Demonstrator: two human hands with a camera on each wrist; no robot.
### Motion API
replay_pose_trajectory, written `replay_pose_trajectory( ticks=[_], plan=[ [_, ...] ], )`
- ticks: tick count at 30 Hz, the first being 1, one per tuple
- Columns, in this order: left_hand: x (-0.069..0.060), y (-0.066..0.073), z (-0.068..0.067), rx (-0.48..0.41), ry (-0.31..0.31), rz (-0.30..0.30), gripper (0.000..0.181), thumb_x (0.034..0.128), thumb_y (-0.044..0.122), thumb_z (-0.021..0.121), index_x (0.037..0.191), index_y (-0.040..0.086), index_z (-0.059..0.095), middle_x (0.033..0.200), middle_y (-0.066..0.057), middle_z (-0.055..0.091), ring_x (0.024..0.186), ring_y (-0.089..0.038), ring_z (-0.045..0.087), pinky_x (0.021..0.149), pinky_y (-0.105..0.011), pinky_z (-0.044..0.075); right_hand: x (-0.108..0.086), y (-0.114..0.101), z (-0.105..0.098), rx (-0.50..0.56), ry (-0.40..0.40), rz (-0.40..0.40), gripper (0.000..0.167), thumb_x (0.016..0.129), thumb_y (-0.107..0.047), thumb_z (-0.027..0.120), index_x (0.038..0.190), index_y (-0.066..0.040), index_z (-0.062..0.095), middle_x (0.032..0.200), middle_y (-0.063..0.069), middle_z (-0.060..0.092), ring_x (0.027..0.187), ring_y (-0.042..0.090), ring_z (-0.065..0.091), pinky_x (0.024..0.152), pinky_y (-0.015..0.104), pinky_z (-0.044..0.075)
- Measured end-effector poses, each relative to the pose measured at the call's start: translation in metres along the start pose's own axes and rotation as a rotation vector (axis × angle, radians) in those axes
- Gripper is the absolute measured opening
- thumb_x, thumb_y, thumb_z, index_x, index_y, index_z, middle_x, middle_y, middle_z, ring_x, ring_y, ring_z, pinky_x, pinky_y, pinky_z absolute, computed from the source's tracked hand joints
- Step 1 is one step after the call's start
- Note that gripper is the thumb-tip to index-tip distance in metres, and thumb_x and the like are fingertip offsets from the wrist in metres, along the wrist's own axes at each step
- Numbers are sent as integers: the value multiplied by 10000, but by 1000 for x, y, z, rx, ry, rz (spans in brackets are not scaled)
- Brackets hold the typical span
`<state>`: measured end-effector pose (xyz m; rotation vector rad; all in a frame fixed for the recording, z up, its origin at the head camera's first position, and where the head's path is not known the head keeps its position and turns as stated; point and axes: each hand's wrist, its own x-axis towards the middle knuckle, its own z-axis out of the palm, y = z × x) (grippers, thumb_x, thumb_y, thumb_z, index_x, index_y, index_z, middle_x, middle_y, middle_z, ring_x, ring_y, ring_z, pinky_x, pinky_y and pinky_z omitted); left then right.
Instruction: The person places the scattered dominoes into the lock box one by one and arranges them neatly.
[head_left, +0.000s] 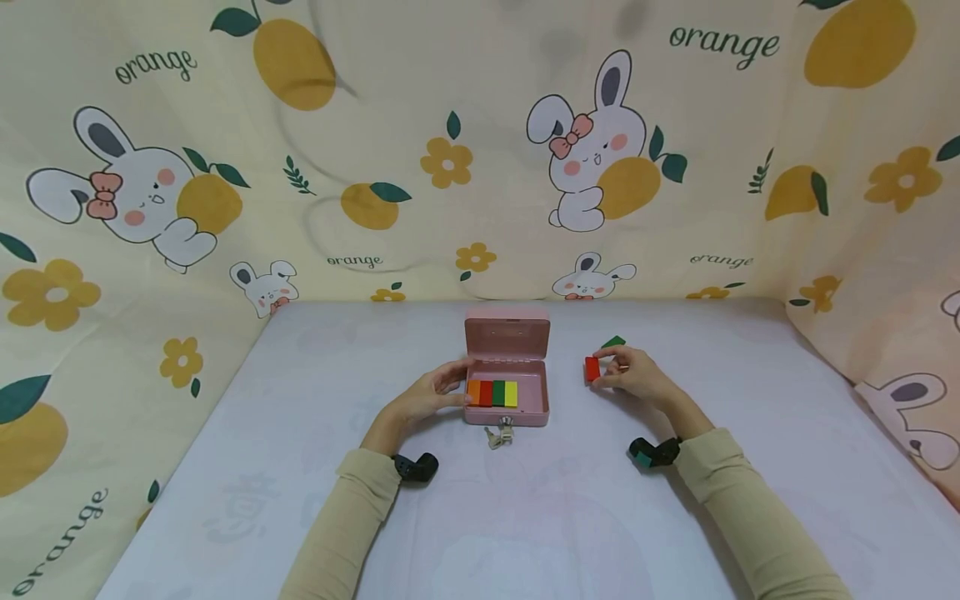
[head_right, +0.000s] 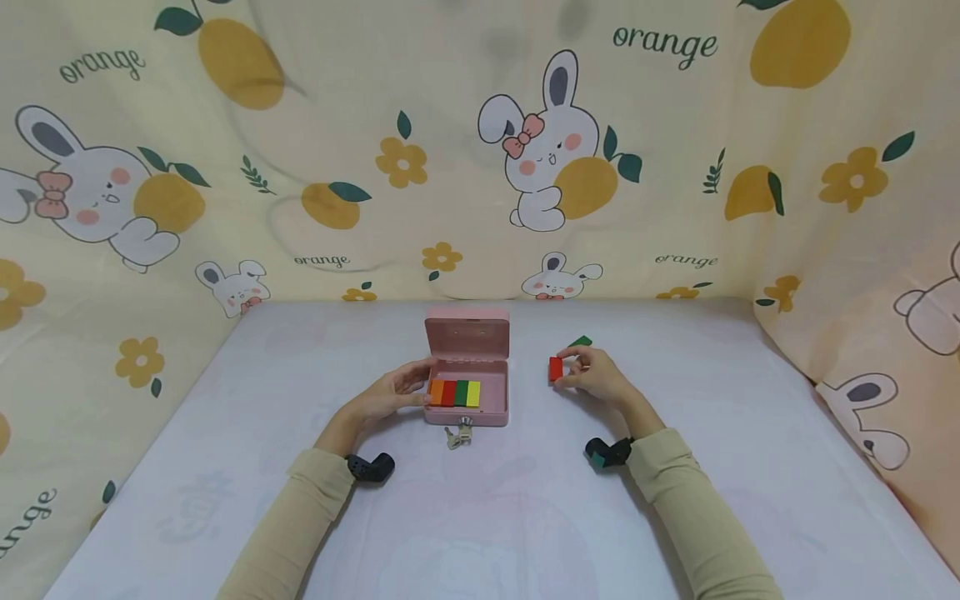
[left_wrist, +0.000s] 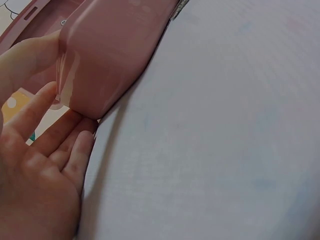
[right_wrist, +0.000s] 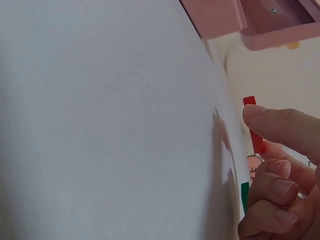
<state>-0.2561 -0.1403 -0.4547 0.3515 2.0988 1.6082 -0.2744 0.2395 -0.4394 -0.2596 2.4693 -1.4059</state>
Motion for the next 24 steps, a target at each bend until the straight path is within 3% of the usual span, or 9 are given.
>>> replay_pose_trajectory(
  ticks=[24],
  plan=[
    [-2,1,-1,21,-24,31,673,915,120,641,1506,174,323,1632,-69,211,1499,-345,229,1244,-534,192,-5,-12,13,-3,42,-15,503,821,-43,713,1268,69,512,719,-33,426,695,78,418,592,194,365]
  ],
)
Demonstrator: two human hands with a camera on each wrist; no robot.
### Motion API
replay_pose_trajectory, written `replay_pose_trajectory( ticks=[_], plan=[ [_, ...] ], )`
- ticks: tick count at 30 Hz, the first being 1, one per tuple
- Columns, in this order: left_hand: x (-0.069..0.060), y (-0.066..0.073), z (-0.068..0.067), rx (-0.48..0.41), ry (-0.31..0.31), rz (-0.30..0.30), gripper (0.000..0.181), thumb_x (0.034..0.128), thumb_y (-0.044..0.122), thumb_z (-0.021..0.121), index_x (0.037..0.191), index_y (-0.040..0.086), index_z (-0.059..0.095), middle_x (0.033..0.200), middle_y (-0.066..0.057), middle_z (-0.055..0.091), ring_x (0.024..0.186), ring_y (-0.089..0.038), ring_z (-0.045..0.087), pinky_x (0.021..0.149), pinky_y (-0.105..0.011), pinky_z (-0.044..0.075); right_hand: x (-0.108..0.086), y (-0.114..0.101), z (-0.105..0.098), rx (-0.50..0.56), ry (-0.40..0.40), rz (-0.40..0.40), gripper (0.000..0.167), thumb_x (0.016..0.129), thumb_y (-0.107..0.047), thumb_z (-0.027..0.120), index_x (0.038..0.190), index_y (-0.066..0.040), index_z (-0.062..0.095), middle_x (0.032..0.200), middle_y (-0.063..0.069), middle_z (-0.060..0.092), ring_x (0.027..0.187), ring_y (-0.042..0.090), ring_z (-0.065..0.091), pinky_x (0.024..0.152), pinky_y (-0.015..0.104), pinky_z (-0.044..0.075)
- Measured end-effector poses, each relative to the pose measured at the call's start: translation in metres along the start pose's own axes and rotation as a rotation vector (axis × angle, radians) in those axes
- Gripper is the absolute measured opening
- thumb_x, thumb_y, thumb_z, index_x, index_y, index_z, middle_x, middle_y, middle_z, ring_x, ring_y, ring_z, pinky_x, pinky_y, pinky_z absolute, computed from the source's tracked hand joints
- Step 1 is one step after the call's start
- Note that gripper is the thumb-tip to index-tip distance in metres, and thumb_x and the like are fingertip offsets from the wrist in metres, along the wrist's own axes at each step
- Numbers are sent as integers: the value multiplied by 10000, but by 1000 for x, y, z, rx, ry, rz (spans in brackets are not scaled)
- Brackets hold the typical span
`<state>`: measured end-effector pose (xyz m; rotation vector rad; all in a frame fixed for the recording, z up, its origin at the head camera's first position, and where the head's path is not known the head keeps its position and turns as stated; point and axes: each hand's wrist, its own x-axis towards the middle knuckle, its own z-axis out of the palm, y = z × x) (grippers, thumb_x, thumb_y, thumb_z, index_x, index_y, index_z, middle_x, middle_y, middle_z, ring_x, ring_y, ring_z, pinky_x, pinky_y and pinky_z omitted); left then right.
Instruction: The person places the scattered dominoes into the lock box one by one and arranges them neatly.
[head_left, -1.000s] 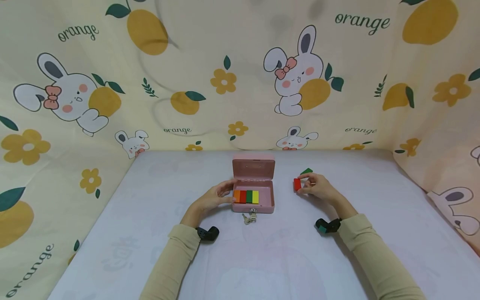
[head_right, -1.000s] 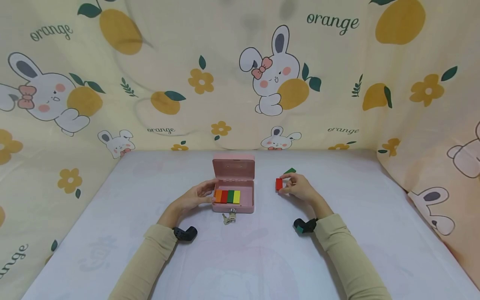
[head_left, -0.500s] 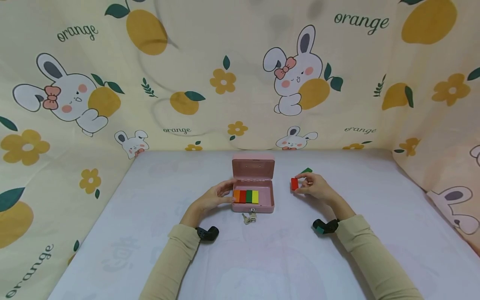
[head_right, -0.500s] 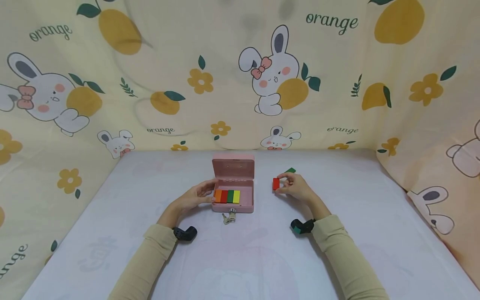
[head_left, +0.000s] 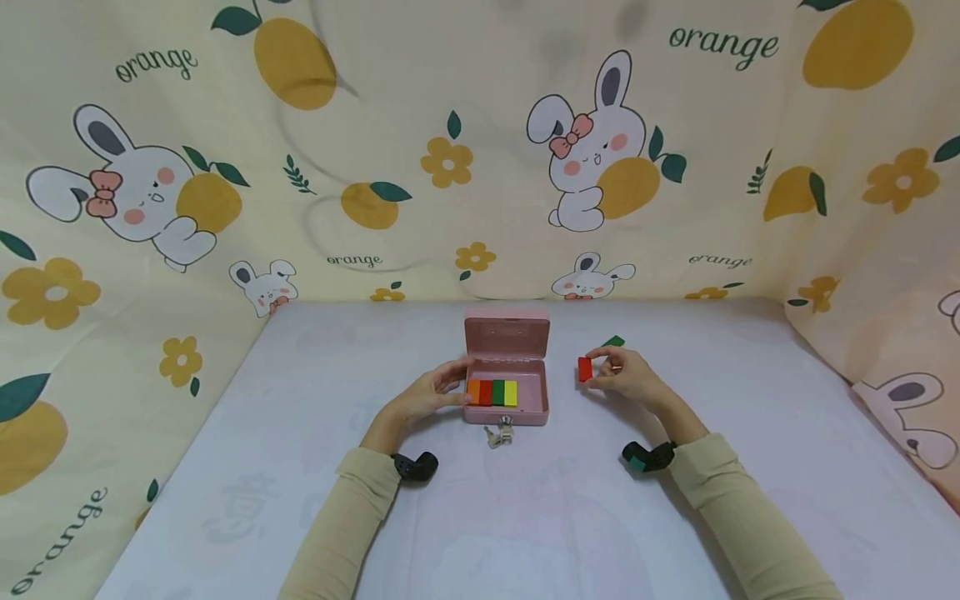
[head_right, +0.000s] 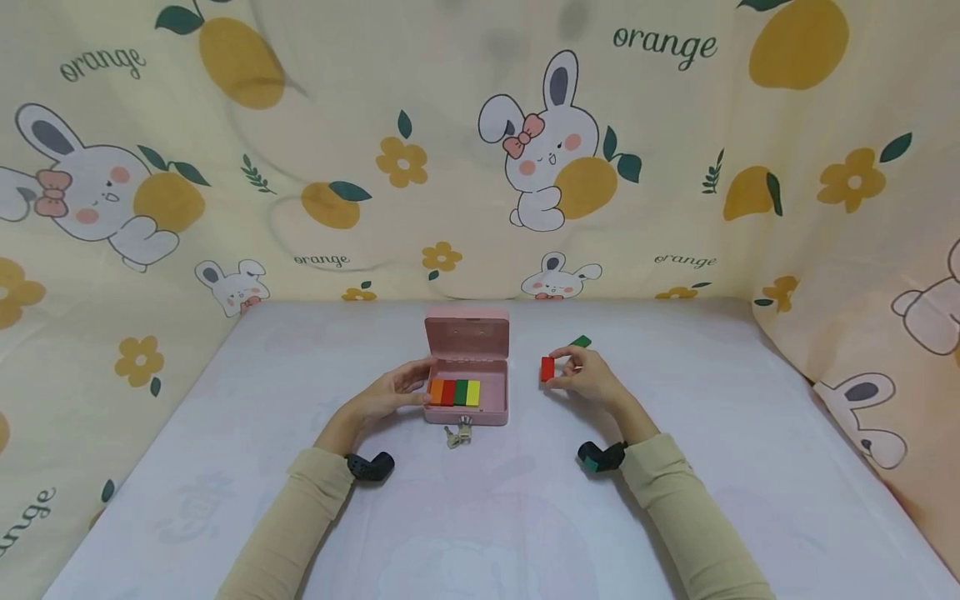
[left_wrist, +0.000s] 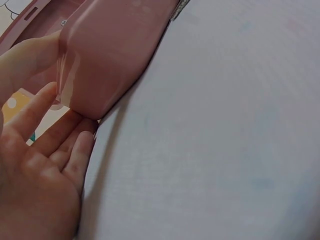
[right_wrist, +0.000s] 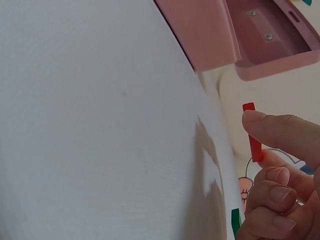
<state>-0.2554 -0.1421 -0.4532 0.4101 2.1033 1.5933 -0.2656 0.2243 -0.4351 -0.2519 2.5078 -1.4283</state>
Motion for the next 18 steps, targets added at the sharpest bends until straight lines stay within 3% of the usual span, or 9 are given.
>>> replay_pose_trajectory(
  ticks=[18],
  plan=[
    [-1,1,1,-15,7,-15,675,916,122,641,1507,170,318,1627,-79,224,1496,-351,232,1243,-536,193,-4,-13,10,-41,8,12,477,838,-90,713,1261,28,528,750,-4,440,772,145,439,615,183,407]
  ],
)
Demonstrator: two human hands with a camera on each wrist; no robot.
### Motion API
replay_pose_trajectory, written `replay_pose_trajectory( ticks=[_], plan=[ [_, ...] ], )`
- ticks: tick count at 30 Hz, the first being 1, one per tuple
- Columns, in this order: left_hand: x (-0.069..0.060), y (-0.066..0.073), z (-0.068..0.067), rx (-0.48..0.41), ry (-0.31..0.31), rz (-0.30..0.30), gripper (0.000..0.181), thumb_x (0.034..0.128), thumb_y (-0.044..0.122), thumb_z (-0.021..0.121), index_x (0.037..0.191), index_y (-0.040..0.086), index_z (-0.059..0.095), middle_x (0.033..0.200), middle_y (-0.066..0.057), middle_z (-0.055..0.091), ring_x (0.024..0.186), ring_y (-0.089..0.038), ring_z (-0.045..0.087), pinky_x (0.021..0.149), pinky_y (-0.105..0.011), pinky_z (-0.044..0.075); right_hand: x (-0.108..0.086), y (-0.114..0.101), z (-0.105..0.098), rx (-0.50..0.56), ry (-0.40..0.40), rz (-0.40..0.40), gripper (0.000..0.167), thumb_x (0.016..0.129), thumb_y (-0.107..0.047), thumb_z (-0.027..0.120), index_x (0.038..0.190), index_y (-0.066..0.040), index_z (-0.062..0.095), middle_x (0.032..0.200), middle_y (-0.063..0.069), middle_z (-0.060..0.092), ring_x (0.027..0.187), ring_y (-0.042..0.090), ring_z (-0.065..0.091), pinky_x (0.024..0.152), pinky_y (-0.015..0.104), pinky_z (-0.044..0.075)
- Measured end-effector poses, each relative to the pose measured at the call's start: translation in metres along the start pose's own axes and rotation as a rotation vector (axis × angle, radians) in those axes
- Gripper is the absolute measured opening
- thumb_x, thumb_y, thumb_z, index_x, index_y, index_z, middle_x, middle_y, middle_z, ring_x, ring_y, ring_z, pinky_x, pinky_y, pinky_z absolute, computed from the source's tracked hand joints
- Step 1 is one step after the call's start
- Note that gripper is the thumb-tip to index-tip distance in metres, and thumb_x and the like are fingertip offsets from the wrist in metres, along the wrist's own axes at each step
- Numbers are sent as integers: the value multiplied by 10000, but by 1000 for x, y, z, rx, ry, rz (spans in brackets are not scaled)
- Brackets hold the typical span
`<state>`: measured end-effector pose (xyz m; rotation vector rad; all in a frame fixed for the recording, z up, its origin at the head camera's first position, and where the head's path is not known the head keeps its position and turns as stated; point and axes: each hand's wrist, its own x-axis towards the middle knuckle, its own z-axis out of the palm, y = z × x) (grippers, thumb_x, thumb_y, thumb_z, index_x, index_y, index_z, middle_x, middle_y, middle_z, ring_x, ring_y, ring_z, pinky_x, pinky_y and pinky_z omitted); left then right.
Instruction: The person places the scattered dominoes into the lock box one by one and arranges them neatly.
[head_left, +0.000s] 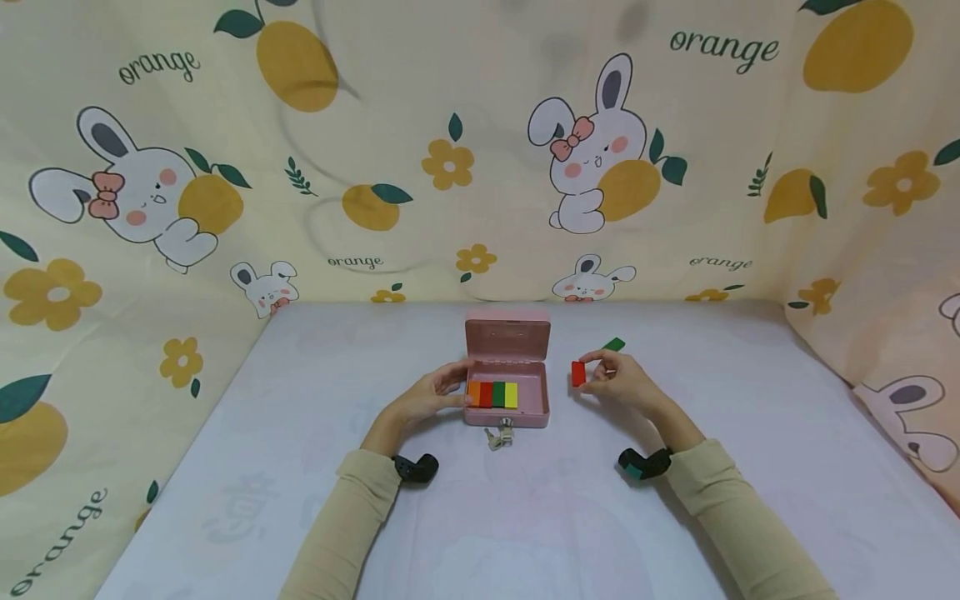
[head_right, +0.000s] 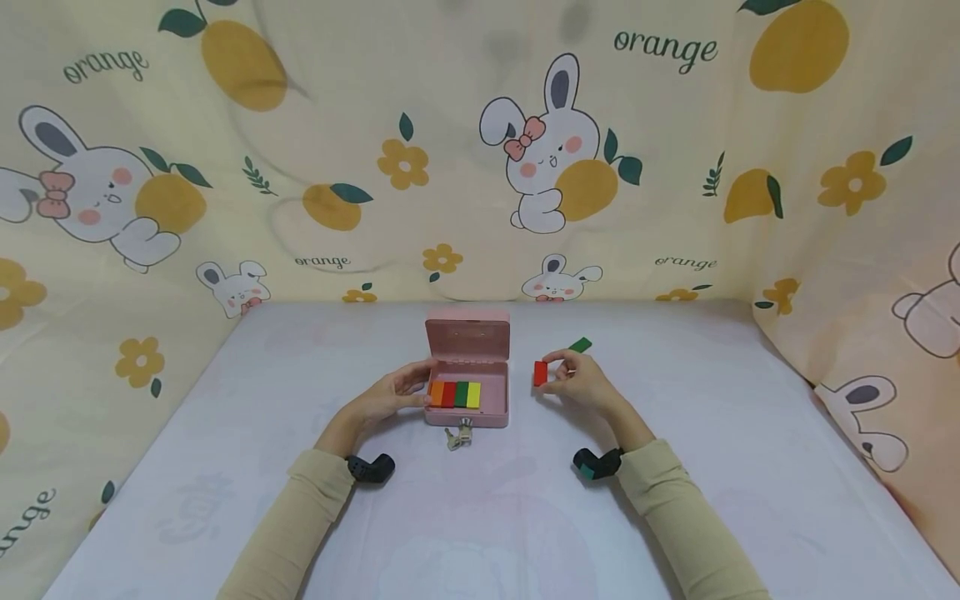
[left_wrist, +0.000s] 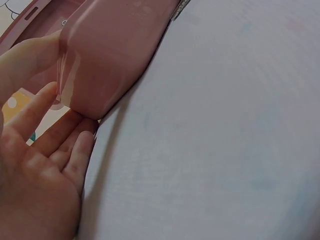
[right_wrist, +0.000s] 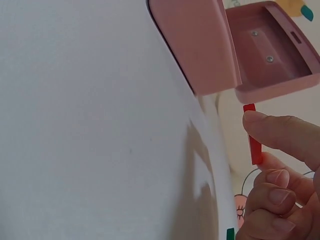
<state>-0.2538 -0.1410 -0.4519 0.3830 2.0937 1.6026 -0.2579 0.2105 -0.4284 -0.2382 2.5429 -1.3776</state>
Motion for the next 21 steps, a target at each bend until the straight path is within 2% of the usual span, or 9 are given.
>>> replay_pose_trajectory(
  ticks=[6,21],
  plan=[
    [1,-2,0,0,7,-5,682,909,139,654,1505,186,325,1618,-85,249,1493,-345,246,1241,-528,208,-1,-1,3,8,-9,-3,486,833,-82,711,1268,24,525,753,5,441,778,162,445,620,194,417],
    [2,-3,-1,25,-9,25,665,921,115,632,1506,163,319,1629,-76,221,1501,-335,229,1249,-517,189,-4,-5,9,19,-10,-6,477,829,-78,715,1260,13,532,733,-1,434,759,165,440,603,200,397]
  ],
)
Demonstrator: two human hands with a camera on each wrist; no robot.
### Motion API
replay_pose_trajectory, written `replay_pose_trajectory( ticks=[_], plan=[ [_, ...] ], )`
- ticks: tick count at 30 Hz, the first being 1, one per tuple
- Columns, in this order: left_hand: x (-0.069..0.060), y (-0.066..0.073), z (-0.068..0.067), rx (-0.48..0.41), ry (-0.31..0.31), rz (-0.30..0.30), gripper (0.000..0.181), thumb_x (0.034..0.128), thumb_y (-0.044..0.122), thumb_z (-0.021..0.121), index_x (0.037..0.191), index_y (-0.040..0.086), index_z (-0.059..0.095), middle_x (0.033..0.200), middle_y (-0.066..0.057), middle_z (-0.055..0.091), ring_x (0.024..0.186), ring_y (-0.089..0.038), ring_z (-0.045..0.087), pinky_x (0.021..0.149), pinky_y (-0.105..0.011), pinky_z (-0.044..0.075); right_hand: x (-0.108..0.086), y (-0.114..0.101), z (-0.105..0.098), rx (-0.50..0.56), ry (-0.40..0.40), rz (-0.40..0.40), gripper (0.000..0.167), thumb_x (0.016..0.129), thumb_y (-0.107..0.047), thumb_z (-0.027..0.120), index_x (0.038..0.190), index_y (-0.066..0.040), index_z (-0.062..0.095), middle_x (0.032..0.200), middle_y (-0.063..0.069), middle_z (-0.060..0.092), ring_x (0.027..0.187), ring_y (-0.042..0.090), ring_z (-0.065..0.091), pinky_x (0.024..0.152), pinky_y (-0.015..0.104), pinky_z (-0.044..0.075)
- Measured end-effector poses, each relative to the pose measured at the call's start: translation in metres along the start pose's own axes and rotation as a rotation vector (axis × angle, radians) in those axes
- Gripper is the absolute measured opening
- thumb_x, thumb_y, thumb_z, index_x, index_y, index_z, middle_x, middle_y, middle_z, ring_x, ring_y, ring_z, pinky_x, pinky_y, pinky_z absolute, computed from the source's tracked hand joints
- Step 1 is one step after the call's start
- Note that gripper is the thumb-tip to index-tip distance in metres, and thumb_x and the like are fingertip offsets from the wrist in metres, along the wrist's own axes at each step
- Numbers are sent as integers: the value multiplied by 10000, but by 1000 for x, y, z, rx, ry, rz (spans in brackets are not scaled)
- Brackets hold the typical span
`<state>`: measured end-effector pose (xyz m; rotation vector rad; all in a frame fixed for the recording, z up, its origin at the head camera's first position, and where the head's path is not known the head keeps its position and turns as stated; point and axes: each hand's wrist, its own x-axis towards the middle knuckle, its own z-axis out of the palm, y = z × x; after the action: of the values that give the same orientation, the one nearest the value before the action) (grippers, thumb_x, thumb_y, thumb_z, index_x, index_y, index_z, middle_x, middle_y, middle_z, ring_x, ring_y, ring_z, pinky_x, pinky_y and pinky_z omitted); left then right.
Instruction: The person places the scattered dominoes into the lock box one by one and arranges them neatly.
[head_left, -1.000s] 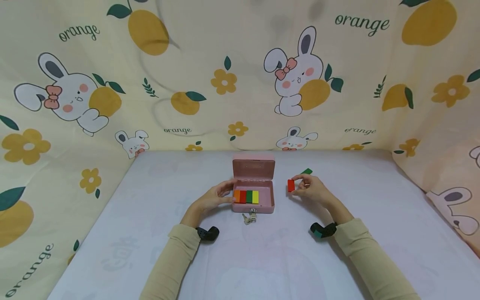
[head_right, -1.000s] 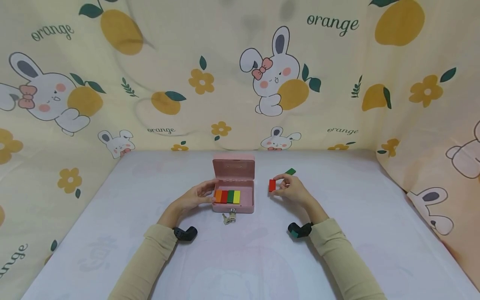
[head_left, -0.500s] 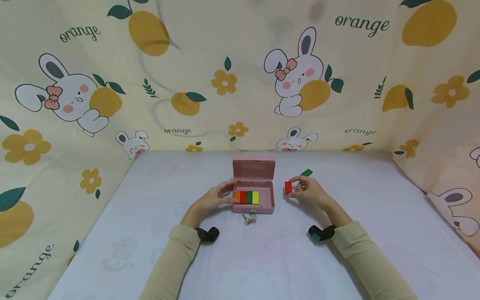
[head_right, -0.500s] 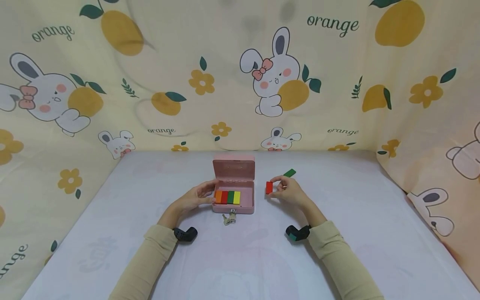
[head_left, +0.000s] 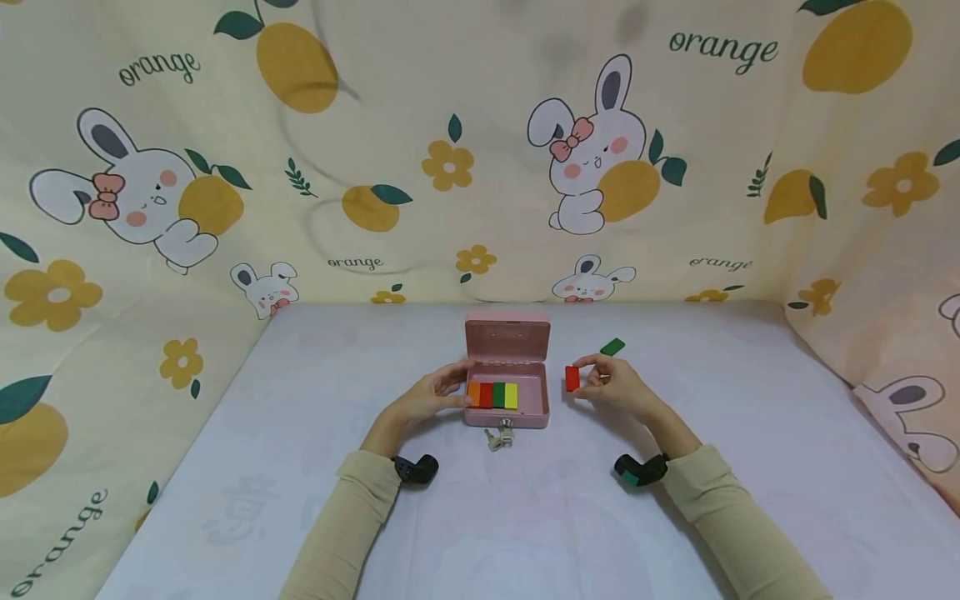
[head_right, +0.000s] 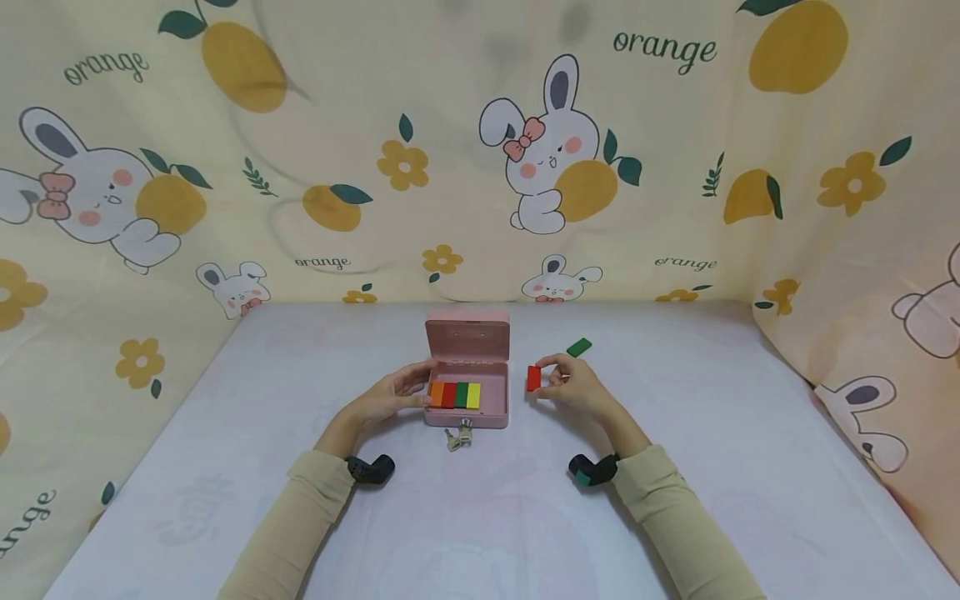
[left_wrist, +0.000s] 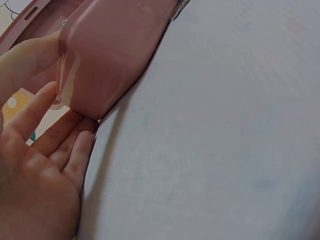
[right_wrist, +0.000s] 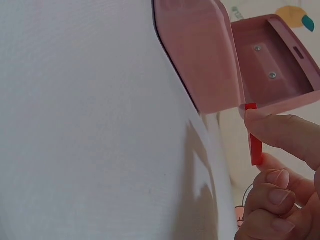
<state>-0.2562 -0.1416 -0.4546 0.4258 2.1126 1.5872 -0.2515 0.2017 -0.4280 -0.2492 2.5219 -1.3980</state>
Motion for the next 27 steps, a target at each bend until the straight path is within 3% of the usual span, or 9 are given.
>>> replay_pose_trajectory(
  ticks=[11,27],
  plan=[
    [0,0,1,-4,0,-4,663,919,111,633,1503,163,323,1631,-67,214,1506,-328,218,1252,-514,182,-1,-3,3,24,-7,-33,470,807,-52,717,1232,34,536,696,-27,420,663,105,428,537,192,356],
    [0,1,0,-4,7,-12,663,918,119,637,1502,160,327,1630,-73,216,1506,-323,219,1252,-509,187,-1,-3,7,33,-18,-71,463,798,-43,725,1220,34,551,706,-26,412,661,94,427,545,187,363]
  ],
)
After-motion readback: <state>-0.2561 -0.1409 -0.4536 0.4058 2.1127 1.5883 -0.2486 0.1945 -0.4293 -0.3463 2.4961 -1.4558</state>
